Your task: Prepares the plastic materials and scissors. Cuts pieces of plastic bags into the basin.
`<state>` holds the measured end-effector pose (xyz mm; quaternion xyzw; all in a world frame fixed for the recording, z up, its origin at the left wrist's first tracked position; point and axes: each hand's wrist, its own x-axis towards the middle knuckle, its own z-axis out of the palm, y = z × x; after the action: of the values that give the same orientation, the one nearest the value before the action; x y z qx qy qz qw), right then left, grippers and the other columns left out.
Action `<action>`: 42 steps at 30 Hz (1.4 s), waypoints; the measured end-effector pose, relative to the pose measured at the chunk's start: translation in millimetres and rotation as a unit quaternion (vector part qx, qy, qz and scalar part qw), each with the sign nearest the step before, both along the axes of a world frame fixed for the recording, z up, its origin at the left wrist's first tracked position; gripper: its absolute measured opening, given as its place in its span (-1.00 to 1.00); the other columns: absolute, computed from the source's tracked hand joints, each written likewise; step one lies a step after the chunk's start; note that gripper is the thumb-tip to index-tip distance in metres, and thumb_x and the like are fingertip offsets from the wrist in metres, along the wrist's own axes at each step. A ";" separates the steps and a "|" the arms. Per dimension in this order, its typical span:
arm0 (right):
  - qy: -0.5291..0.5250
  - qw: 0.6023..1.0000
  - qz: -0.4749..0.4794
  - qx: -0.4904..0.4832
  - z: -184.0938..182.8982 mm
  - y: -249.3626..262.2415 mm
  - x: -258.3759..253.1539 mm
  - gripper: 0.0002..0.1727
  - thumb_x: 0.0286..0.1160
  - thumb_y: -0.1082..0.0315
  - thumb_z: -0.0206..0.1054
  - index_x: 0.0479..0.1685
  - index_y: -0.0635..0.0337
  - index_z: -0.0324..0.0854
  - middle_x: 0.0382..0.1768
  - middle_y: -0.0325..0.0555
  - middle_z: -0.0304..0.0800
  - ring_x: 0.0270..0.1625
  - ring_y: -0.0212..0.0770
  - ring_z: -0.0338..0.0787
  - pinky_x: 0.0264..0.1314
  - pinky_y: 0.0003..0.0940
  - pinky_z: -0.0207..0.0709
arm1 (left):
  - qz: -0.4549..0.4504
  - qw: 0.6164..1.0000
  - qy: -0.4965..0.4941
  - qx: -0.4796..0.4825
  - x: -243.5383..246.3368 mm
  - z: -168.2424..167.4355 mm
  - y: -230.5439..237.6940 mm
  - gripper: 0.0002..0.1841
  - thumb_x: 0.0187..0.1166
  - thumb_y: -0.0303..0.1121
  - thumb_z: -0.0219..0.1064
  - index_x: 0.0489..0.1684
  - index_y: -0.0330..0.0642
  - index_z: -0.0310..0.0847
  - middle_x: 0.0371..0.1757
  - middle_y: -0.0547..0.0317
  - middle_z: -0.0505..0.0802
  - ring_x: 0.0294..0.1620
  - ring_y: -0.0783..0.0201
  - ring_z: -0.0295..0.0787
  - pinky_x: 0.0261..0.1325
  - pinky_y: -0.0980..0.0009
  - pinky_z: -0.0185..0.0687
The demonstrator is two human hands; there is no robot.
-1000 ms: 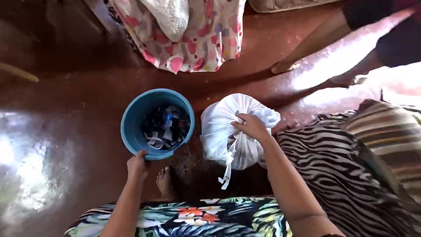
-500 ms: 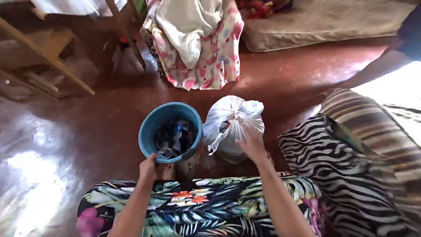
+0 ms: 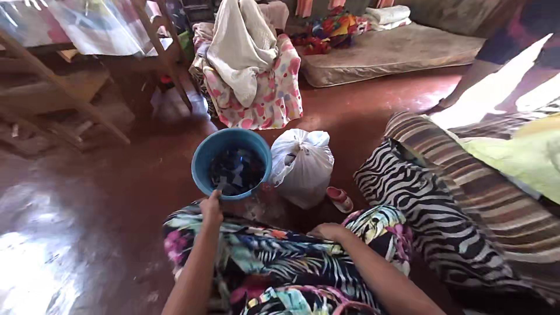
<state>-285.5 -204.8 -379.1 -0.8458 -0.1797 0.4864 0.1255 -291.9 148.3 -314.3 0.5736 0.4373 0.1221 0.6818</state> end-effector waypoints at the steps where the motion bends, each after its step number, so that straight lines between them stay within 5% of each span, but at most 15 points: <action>1: -0.015 1.000 -0.016 -0.012 -5.3 -1.2 0.8 -0.35 0.87 -0.13 -0.12 0.53 0.14 0.60 0.55 0.22 0.59 0.66 0.25 0.48 0.65 0.42 0.17 | 0.001 1.000 -0.024 -0.005 1.4 3.5 -2.1 -0.72 0.66 -0.41 0.26 0.17 -0.44 0.48 -0.29 0.00 0.66 -0.43 0.26 0.59 -0.33 0.33 0.61; 5: -0.055 0.993 -0.061 -0.082 -23.3 -7.5 4.4 -0.43 0.86 -0.06 -0.01 0.50 0.14 0.61 0.49 0.26 0.63 0.59 0.30 0.54 0.57 0.45 0.26 | -0.013 0.994 -0.091 -0.062 4.5 18.3 -7.2 -0.63 0.67 -0.48 0.20 0.40 -0.40 0.40 -0.27 -0.05 0.71 -0.49 0.28 0.67 -0.42 0.39 0.66; 9: -0.083 0.983 -0.075 -0.145 -25.4 -10.7 1.0 -0.51 0.81 0.05 0.07 0.39 0.21 0.66 0.43 0.31 0.66 0.52 0.37 0.59 0.50 0.51 0.27 | -0.068 0.993 -0.078 -0.060 -5.4 27.5 -5.0 -0.71 0.67 -0.49 0.21 0.24 -0.49 0.45 -0.32 -0.05 0.76 -0.48 0.27 0.77 -0.40 0.38 0.76; 17: -0.074 0.982 -0.139 -0.101 -26.8 -22.0 7.9 -0.51 0.84 0.08 0.03 0.41 0.23 0.65 0.39 0.34 0.68 0.50 0.36 0.61 0.49 0.47 0.32 | -0.198 0.980 -0.001 -0.032 -65.2 6.0 9.3 -0.87 0.65 -0.55 0.18 -0.06 -0.48 0.56 -0.43 0.06 0.78 -0.49 0.33 0.77 -0.36 0.41 0.74; 22: -0.048 0.984 -0.167 -0.038 -50.3 -18.5 12.0 -0.49 0.85 0.07 0.04 0.33 0.35 0.65 0.30 0.41 0.71 0.42 0.37 0.65 0.45 0.45 0.34 | -0.357 0.928 0.080 0.075 -59.8 11.9 13.1 -0.75 0.59 -0.51 0.27 0.10 -0.52 0.58 -0.22 -0.04 0.78 -0.34 0.29 0.74 -0.19 0.32 0.72; 24: -0.081 0.958 -0.266 0.075 -53.3 -9.9 19.1 -0.53 0.85 0.19 0.07 0.35 0.45 0.60 0.29 0.45 0.68 0.40 0.31 0.65 0.51 0.30 0.36 | -0.429 0.889 0.105 0.121 -37.3 22.4 13.5 -0.70 0.60 -0.45 0.29 0.17 -0.51 0.60 -0.04 -0.16 0.79 -0.14 0.17 0.75 0.04 0.18 0.69; 26: -0.089 0.884 -0.408 0.208 -36.4 9.9 22.1 -0.52 0.90 0.33 -0.11 0.43 0.61 0.47 0.35 0.47 0.63 0.43 0.17 0.64 0.56 0.06 0.38 | -0.482 0.852 0.118 0.171 -13.7 32.3 14.8 -0.69 0.60 -0.40 0.30 0.10 -0.51 0.64 0.00 -0.21 0.79 -0.04 0.09 0.76 0.16 0.06 0.66; 28: -0.019 0.746 -0.559 0.363 -18.4 30.1 21.2 -0.25 0.93 0.02 -0.59 0.68 0.43 0.18 0.40 0.15 0.61 0.33 -0.25 0.67 0.38 -0.32 0.54 | -0.509 0.825 0.131 0.207 4.5 38.3 13.5 -0.71 0.60 -0.35 0.31 0.00 -0.49 0.67 -0.08 -0.17 0.79 -0.10 0.11 0.72 0.11 0.05 0.62; 30: 0.022 0.673 -0.582 0.456 -6.5 39.4 12.7 -0.14 0.82 -0.19 -0.67 0.76 0.24 0.09 0.46 0.02 0.58 0.35 -0.38 0.67 0.38 -0.36 0.60 | -0.524 0.812 0.146 0.211 13.4 36.1 10.8 -0.69 0.63 -0.33 0.31 0.02 -0.49 0.67 -0.07 -0.19 0.79 -0.08 0.10 0.73 0.14 0.04 0.63; 33: 0.026 0.693 -0.586 0.419 1.7 42.3 4.7 -0.31 0.90 -0.10 -0.39 0.78 0.15 0.14 0.56 0.08 0.49 0.49 -0.22 0.61 0.49 -0.19 0.55 | -0.517 0.819 0.160 0.190 12.9 15.0 10.1 -0.69 0.60 -0.37 0.31 0.08 -0.52 0.65 0.03 -0.25 0.80 0.03 0.05 0.75 0.24 0.02 0.60; 35: 0.023 0.710 -0.578 0.402 3.2 37.7 5.0 -0.33 0.88 0.00 -0.14 0.88 0.08 -0.01 0.68 0.14 0.34 0.60 -0.08 0.50 0.57 -0.08 0.45 | -0.499 0.837 0.161 0.158 5.4 4.6 6.5 -0.69 0.62 -0.40 0.31 0.13 -0.52 0.63 0.04 -0.24 0.80 0.03 0.08 0.76 0.24 0.07 0.63; 38: 0.000 0.729 -0.541 0.419 6.4 22.8 4.9 -0.21 0.78 0.01 -0.08 0.95 -0.03 -0.25 0.85 0.02 0.04 0.77 -0.13 0.26 0.72 -0.09 0.27 | -0.470 0.860 0.173 0.092 -10.8 -8.1 -9.7 -0.64 0.76 -0.32 0.23 0.29 -0.49 0.55 0.09 -0.21 0.79 0.02 0.14 0.78 0.20 0.17 0.69; 42: -0.019 0.690 -0.592 0.415 39.9 2.6 0.8 -0.45 0.87 0.19 -0.10 0.78 0.11 0.15 0.41 -0.02 0.62 0.29 -0.31 0.72 0.28 -0.33 0.66 | -0.449 0.876 0.174 0.035 -34.3 -10.3 -40.8 -0.60 0.81 -0.23 0.17 0.27 -0.48 0.55 0.04 -0.18 0.81 -0.02 0.15 0.82 0.13 0.18 0.74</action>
<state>-284.7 -202.2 -339.1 -0.6475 0.1729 0.1708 0.7223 -326.2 107.6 -324.5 0.7438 0.2392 -0.2837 0.5559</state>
